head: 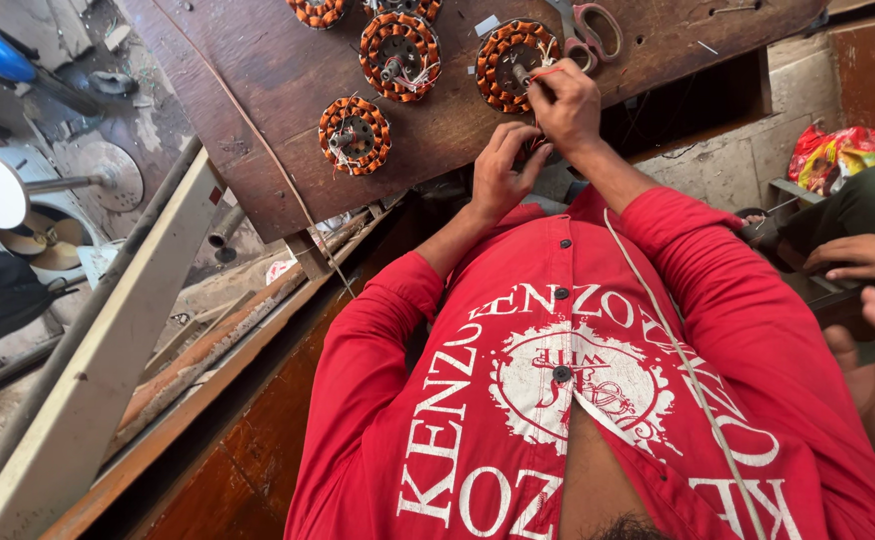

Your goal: The person winds copper wire onto several motor stators placed on a wooden workbench. They use scissors to cut the wire and their hands to wrap and secure the strands around the stator slots.

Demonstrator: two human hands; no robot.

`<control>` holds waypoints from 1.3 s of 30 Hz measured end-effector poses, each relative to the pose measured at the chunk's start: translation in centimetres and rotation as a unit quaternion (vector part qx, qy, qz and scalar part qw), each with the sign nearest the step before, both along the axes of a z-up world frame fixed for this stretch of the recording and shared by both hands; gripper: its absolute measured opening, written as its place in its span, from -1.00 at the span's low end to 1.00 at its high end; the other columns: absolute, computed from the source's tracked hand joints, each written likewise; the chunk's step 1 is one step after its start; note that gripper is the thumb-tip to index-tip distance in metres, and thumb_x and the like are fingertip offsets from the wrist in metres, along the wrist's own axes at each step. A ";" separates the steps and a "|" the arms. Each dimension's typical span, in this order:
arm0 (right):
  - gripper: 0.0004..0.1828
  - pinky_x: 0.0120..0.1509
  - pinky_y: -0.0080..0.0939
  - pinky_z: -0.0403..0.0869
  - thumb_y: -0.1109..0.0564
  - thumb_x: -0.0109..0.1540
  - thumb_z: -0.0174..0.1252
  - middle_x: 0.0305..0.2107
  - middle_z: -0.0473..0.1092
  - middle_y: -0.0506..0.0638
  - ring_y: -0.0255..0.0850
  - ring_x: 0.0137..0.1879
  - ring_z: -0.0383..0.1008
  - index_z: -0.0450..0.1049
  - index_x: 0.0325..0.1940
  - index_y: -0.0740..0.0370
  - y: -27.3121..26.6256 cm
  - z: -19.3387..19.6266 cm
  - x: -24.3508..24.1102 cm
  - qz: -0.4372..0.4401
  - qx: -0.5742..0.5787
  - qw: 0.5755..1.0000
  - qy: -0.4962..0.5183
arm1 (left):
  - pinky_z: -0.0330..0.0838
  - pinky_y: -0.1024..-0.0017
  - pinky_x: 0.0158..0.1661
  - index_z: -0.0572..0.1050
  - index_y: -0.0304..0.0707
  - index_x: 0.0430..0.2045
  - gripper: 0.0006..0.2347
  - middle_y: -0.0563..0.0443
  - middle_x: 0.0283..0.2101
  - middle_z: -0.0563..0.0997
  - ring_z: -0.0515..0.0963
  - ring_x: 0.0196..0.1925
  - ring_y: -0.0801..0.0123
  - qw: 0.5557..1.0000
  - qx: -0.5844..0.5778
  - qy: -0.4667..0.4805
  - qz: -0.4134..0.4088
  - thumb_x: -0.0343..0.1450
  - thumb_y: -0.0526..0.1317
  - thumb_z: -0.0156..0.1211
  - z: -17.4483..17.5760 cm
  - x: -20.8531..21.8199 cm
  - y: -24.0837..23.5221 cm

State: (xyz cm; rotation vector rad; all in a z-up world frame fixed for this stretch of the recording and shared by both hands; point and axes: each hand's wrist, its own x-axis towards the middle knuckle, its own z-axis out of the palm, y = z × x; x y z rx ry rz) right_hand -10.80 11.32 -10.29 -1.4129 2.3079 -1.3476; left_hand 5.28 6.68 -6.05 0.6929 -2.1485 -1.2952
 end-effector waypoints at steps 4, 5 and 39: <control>-0.90 -0.23 -0.20 0.46 0.27 0.30 0.33 -0.32 0.47 0.03 -0.20 -0.31 0.47 0.59 -0.13 0.35 0.4 -1.4 0.8 -0.055 -0.061 0.985 -0.150 | 0.57 0.43 -0.17 0.53 -0.23 -0.15 -0.87 0.01 -0.16 0.61 0.64 -0.21 0.33 0.997 -0.017 0.067 0.031 0.47 -0.32 0.33 -2.5 -0.3 0.4; -0.90 -0.26 -0.24 0.45 0.24 0.33 0.31 -0.36 0.47 -0.01 -0.25 -0.33 0.46 0.57 -0.12 0.35 0.4 -1.6 1.0 -0.066 -0.067 0.968 -0.233 | 0.57 0.45 -0.18 0.54 -0.26 -0.14 -0.88 0.03 -0.19 0.62 0.64 -0.24 0.42 0.995 0.043 0.074 0.045 0.49 -0.32 0.31 -3.3 -0.3 0.7; -0.64 -0.28 -0.06 0.51 0.10 0.27 0.33 -0.39 0.54 0.13 -0.03 -0.34 0.58 0.50 0.08 0.33 0.8 2.8 -0.9 0.062 0.082 0.994 0.048 | 0.42 0.56 -0.40 0.49 -0.43 -0.06 -0.82 -0.07 -0.25 0.71 0.60 -0.43 0.50 0.858 0.471 0.150 0.137 0.56 -0.26 0.18 -9.2 -0.3 -1.6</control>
